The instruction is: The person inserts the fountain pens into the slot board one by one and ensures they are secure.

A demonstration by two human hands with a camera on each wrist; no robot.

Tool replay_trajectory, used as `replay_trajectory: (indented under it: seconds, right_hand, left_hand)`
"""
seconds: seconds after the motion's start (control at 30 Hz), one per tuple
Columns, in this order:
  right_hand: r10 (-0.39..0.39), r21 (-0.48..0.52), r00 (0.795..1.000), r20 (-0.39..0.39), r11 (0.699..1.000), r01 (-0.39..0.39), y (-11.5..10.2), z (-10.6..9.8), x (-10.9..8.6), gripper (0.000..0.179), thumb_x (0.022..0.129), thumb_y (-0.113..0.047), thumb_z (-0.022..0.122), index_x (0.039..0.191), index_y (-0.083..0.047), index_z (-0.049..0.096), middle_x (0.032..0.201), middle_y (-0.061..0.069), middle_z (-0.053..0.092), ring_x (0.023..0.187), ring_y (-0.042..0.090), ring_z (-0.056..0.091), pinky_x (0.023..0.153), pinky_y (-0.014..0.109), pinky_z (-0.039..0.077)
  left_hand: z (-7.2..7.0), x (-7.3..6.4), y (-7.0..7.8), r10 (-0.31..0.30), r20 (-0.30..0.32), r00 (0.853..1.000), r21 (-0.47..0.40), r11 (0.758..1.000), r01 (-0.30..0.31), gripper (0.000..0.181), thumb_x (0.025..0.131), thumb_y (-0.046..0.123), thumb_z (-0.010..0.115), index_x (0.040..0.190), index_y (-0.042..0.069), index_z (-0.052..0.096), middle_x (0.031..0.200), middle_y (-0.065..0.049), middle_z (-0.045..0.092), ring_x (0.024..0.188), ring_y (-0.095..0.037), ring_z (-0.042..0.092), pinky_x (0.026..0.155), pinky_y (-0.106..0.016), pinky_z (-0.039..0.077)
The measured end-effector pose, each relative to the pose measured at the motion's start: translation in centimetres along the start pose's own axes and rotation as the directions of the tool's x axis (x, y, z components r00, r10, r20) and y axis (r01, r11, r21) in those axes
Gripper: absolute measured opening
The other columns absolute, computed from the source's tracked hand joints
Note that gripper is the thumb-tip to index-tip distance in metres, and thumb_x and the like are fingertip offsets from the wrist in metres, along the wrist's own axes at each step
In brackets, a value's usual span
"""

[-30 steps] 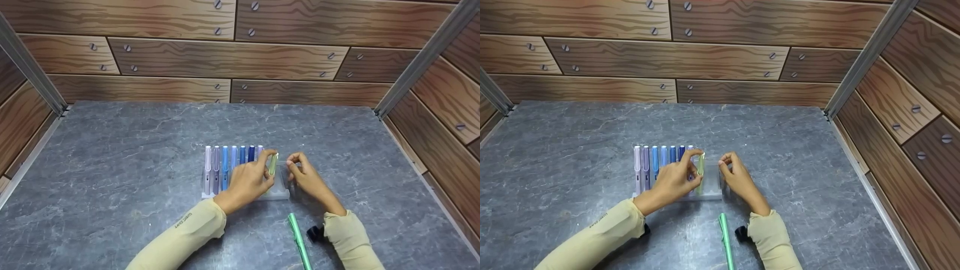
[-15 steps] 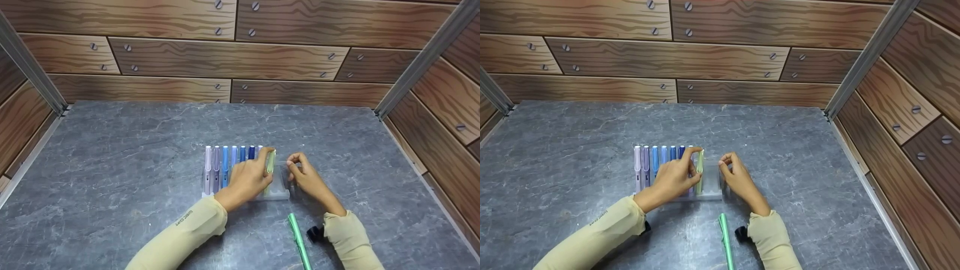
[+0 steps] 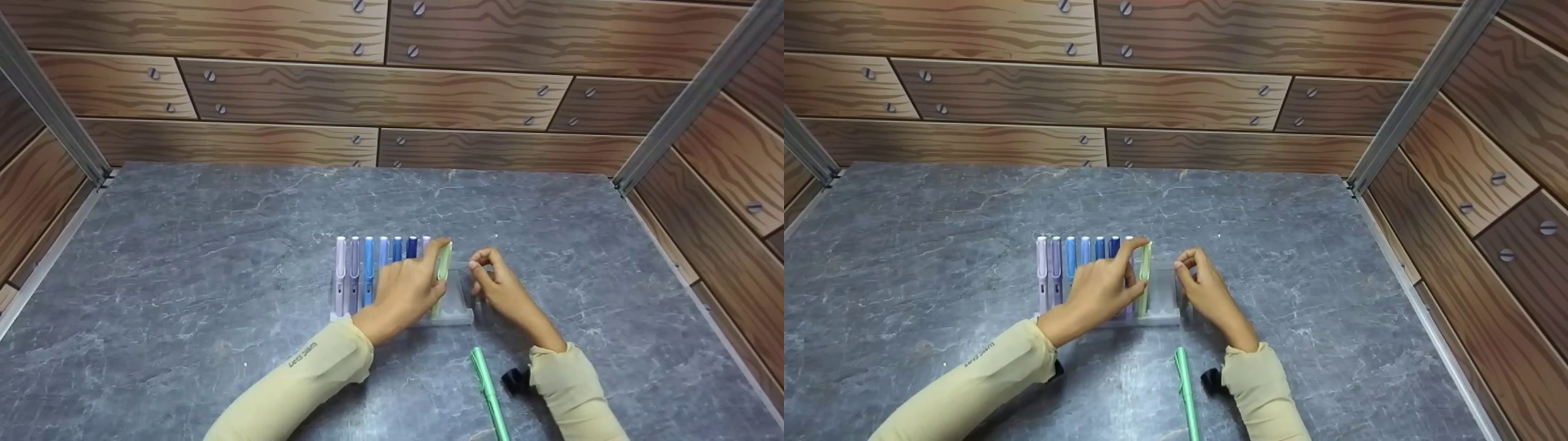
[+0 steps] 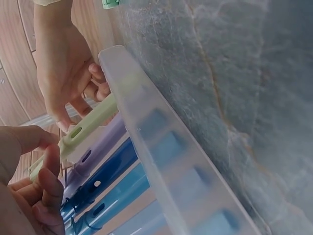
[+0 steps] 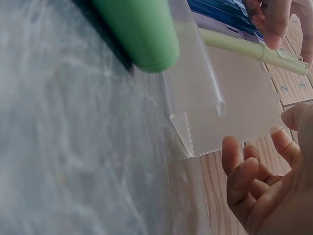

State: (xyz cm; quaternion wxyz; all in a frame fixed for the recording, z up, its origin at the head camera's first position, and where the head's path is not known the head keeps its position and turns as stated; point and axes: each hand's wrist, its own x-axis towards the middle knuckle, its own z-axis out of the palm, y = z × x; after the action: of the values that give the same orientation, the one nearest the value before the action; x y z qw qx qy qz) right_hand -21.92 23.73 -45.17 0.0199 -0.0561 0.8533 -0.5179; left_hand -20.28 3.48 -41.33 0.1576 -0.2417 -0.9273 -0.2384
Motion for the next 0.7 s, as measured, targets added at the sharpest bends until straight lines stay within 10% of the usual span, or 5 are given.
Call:
replay_trajectory:
  seconds: [0.7]
  right_hand:
    - [0.001, -0.009, 1.0, -0.006, 1.0, -0.001, 0.0, 0.0, 0.0, 0.014, 0.102, -0.014, 0.045, 0.111, -0.003, 0.045, 0.11, 0.016, 0.048, 0.064, 0.015, 0.055, 0.05, 0.019, 0.04]
  left_hand:
    - [-0.1, -1.0, 0.4, 0.02, 0.065, 0.998, -0.058, 0.998, -0.016, 0.07, 0.08, 0.041, 0.074, 0.139, 0.024, 0.043, 0.064, 0.013, 0.061, 0.046, -0.004, 0.044, 0.038, -0.019, 0.028]
